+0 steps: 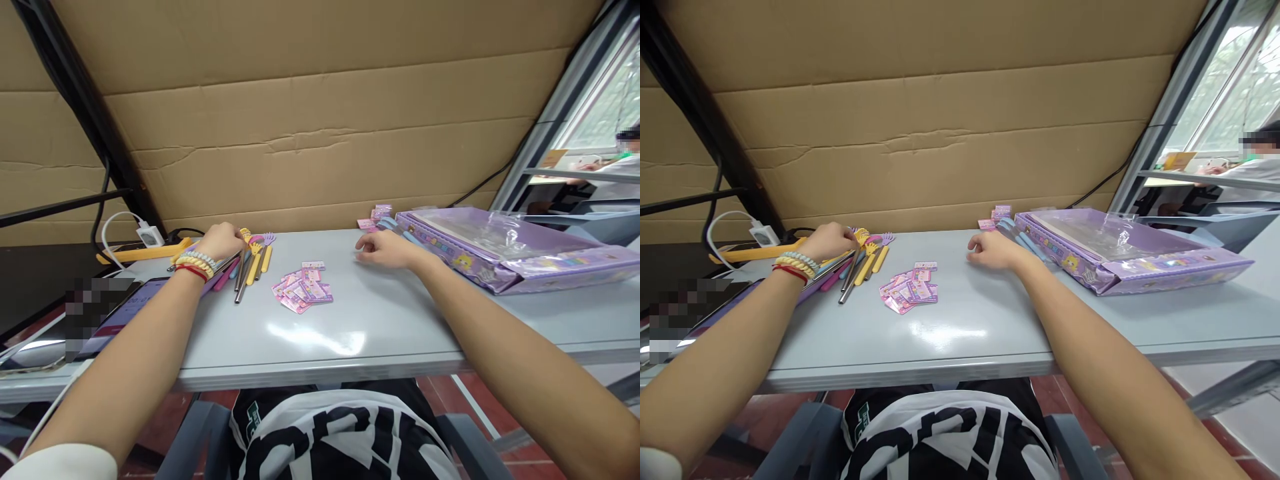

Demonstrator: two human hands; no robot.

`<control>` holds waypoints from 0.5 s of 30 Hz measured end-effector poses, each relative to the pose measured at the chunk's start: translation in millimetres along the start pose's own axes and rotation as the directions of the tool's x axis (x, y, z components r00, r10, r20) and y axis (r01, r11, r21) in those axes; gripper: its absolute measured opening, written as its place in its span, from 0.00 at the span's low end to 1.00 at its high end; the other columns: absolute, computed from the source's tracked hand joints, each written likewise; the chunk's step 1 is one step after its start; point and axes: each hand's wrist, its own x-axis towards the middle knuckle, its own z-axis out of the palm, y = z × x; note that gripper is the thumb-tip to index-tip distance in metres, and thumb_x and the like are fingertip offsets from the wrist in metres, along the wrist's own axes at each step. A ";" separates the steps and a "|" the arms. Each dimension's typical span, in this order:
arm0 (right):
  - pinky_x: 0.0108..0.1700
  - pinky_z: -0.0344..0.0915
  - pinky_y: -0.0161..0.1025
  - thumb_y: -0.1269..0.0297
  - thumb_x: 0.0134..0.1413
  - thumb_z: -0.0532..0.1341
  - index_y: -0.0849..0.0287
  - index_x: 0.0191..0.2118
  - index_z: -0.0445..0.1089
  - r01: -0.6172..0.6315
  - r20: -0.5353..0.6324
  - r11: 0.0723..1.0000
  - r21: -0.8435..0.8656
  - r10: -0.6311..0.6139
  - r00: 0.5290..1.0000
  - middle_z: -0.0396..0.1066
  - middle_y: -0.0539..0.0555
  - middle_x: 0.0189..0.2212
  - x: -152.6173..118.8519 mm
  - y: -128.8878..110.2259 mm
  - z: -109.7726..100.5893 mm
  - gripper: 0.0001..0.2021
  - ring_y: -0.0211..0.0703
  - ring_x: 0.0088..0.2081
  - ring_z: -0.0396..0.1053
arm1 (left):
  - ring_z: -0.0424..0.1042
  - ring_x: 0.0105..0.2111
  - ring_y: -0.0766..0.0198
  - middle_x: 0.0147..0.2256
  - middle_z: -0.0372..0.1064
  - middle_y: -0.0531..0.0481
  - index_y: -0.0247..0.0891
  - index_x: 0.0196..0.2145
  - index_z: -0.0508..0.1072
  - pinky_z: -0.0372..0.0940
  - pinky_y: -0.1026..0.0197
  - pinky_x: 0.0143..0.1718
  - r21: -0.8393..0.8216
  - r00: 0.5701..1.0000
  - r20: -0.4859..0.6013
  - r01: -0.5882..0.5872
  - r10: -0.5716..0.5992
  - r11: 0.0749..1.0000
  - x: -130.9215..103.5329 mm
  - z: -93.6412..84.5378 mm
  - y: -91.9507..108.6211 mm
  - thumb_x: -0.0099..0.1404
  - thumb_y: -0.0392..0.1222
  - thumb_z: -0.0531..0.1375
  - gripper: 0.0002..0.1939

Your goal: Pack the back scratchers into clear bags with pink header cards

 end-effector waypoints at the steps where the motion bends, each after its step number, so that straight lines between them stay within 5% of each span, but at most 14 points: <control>1: 0.38 0.63 0.36 0.59 0.52 0.59 0.62 0.43 0.72 0.000 0.001 1.000 -0.008 0.000 1.000 0.75 0.56 0.37 -0.3 -0.3 -0.5 0.16 0.44 0.37 0.71 | 0.74 0.36 0.53 0.32 0.76 0.44 0.40 0.25 0.76 0.63 0.60 0.31 0.025 0.998 0.062 -0.008 0.007 1.000 0.0 1.0 1.4 0.50 0.43 0.57 0.09; 4: 0.37 0.63 0.36 0.58 0.52 0.59 0.62 0.43 0.72 -0.007 0.011 1.000 -0.019 0.007 1.000 0.75 0.56 0.36 -1.1 -1.1 -1.5 0.16 0.44 0.36 0.71 | 0.73 0.32 0.51 0.28 0.74 0.43 0.39 0.20 0.71 0.61 0.59 0.27 0.120 0.979 0.199 0.014 -0.038 0.993 0.4 3.3 5.0 0.47 0.44 0.58 0.07; 15: 0.35 0.63 0.37 0.56 0.50 0.60 0.60 0.43 0.72 -0.009 0.107 1.000 0.006 0.009 0.994 0.76 0.56 0.38 -1.1 -0.4 -0.9 0.17 0.44 0.35 0.72 | 0.70 0.26 0.56 0.22 0.72 0.45 0.40 0.12 0.65 0.59 0.59 0.26 0.105 0.944 0.309 0.089 -0.118 0.990 -2.8 -1.2 7.2 0.48 0.45 0.58 0.13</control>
